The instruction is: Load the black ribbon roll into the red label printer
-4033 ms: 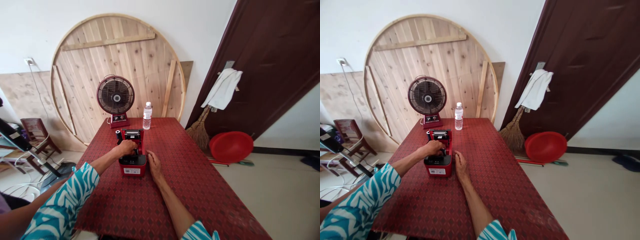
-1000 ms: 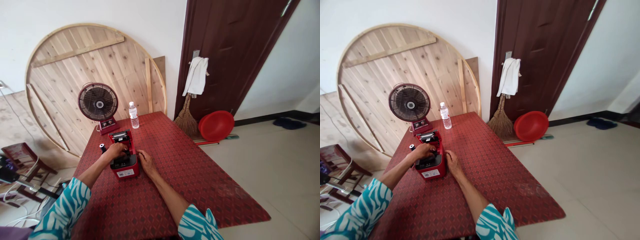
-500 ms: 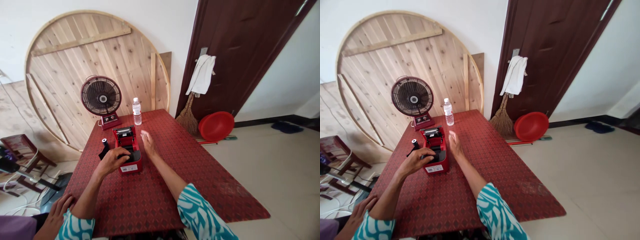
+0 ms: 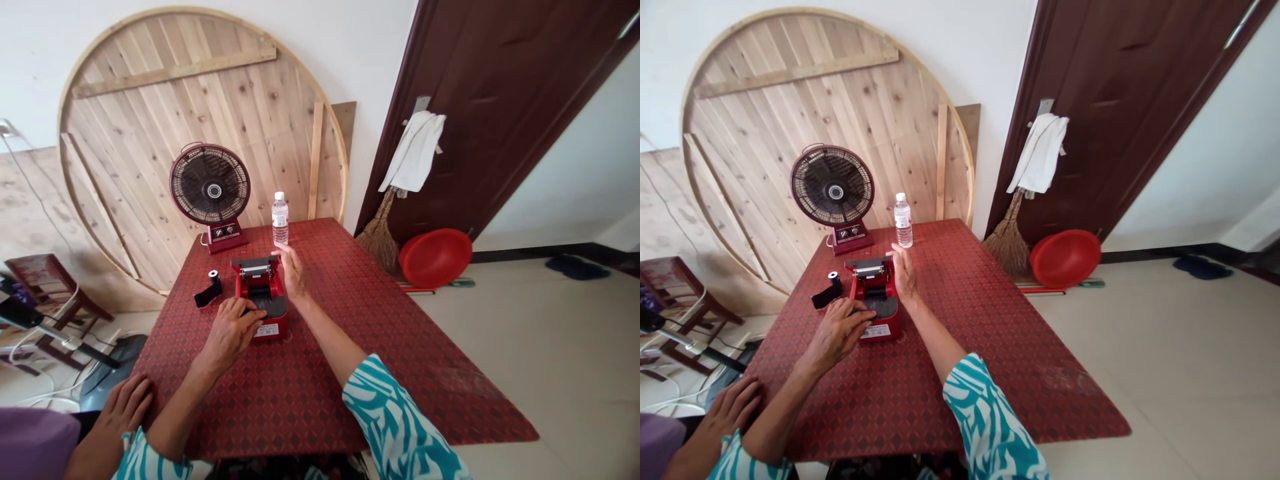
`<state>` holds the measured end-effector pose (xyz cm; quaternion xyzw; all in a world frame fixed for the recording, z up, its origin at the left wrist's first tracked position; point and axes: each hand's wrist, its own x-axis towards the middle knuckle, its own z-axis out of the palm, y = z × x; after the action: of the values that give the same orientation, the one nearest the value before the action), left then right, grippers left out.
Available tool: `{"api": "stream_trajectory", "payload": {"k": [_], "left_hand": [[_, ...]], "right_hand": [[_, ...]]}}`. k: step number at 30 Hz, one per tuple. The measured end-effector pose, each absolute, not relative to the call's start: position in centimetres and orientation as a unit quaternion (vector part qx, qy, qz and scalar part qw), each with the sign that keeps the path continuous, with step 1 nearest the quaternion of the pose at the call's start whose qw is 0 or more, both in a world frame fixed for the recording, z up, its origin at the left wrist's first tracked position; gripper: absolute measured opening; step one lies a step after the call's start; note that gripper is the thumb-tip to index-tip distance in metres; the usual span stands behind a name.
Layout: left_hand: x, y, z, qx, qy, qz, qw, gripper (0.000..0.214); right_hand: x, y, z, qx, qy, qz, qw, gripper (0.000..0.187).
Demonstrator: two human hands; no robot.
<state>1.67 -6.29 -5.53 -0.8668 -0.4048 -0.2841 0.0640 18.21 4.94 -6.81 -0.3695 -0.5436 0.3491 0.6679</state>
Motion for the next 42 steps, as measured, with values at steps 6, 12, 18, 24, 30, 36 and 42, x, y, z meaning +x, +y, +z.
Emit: {"api": "stream_trajectory", "payload": {"k": [6,12,18,24,30,36,42], "left_hand": [[1.6,-6.5,-5.8,-0.864,-0.418,-0.269,0.079,0.025],[0.8,-6.3,-5.7,-0.839,-0.438,-0.311,0.080,0.027],[0.2,-6.1,-5.8,-0.802,-0.517,-0.284,0.093,0.040],[0.1,-6.4,-6.8,-0.796,-0.529,-0.278,0.095,0.039],[-0.5,-6.2,-7.6,-0.793,-0.512,-0.327,0.055,0.037],[-3.1,-5.6,-8.1,-0.709,-0.525,-0.471,0.010,0.038],[-3.5,-5.2,-8.2,-0.674,-0.556,-0.484,-0.045,0.029]], "right_hand": [[19.1,-0.2,-8.6,-0.371,-0.604,0.290,0.643,0.039],[19.3,-1.3,-11.1,-0.360,-0.649,0.266,0.615,0.036],[19.7,-1.2,-11.9,-0.358,-0.673,0.230,0.605,0.037],[20.1,-1.8,-12.3,-0.366,-0.699,0.203,0.580,0.037],[20.3,-1.9,-11.0,-0.375,-0.683,0.211,0.590,0.032],[20.9,-6.6,-1.6,-0.259,-0.662,0.253,0.657,0.033],[20.7,-11.1,5.9,-0.087,-0.643,0.336,0.683,0.038]]}}
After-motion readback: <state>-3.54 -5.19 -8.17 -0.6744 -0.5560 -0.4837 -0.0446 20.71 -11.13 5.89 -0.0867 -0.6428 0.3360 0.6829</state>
